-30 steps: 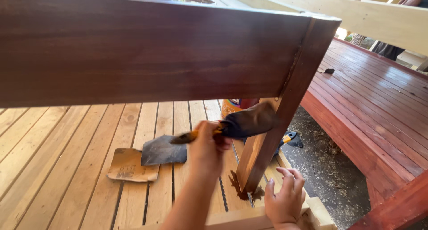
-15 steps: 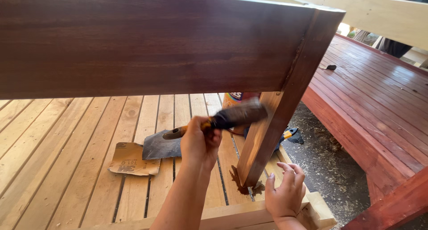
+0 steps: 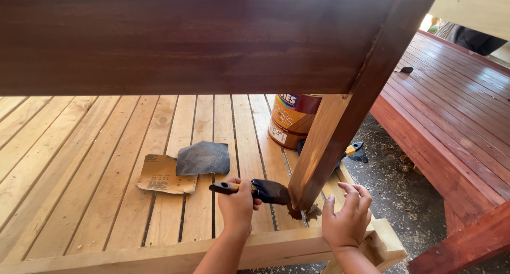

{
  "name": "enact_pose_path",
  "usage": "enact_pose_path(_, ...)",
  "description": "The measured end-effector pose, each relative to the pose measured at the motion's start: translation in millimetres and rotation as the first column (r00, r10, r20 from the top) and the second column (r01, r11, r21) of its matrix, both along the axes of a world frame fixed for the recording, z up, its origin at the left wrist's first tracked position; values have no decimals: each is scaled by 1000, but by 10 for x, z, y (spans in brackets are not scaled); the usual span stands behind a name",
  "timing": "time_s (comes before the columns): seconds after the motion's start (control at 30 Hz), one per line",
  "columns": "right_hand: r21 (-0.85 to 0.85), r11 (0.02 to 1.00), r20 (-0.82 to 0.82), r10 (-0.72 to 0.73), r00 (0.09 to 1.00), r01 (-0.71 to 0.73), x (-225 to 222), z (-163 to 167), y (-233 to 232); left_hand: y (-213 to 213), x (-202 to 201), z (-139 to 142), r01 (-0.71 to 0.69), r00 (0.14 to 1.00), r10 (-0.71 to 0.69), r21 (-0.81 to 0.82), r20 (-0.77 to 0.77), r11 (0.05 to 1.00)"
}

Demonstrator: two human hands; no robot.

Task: The person applies brown wood stain with a brush to the frame, legs, and slats of a light wooden bench, dipping the brush into a stain can and working along the edges and underside rails, then moves to coat the slat edges on the top surface.

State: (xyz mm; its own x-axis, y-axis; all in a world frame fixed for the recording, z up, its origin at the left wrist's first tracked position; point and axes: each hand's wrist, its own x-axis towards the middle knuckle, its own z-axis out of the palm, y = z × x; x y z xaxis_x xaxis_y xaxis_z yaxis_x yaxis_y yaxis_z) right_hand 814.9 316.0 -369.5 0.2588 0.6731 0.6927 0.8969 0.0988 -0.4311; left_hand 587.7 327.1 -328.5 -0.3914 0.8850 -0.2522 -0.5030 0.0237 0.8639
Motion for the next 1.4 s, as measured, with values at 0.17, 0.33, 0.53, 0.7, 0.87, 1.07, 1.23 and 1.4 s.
enact_pose_path(0.17, -10, 1000, -1, -12, 1000, 12, 23, -34, -2, 119, 418, 367, 40, 998, -40, 3, 56, 999)
enact_pose_path(0.33, 2, 1000, 20, -25, 999, 25, 24, -64, 19, 310, 303, 949, -44, 962, -26, 248, 273, 968)
enact_pose_path(0.53, -25, 999, 36, -36, 999, 37, 47, -77, 22, 386, 184, 851, -79, 755, -152, 318, 638, 945)
enact_pose_path(0.7, -13, 1000, 18, -14, 1000, 15, 50, -88, 16, 208, 318, 190, -27, 851, -63, 164, 521, 986)
enact_pose_path(0.87, -18, 1000, 36, -16, 999, 17, 49, -88, 8, 29, 74, -241, 42, 993, -41, -13, 111, 999)
enact_pose_path(1.07, -30, 1000, 23, -10, 1000, 11, 62, -79, 18, 75, 451, 119, 76, 990, -74, 12, -123, 997)
enact_pose_path(1.23, -28, 999, 31, -16, 999, 16, 54, -82, 20, 330, 173, 776, -8, 960, -34, 150, 279, 989)
enact_pose_path(1.4, -31, 999, 9, -9, 1000, 9, 55, -59, 8, 491, 40, 1279, -63, 742, -192, 351, 642, 934)
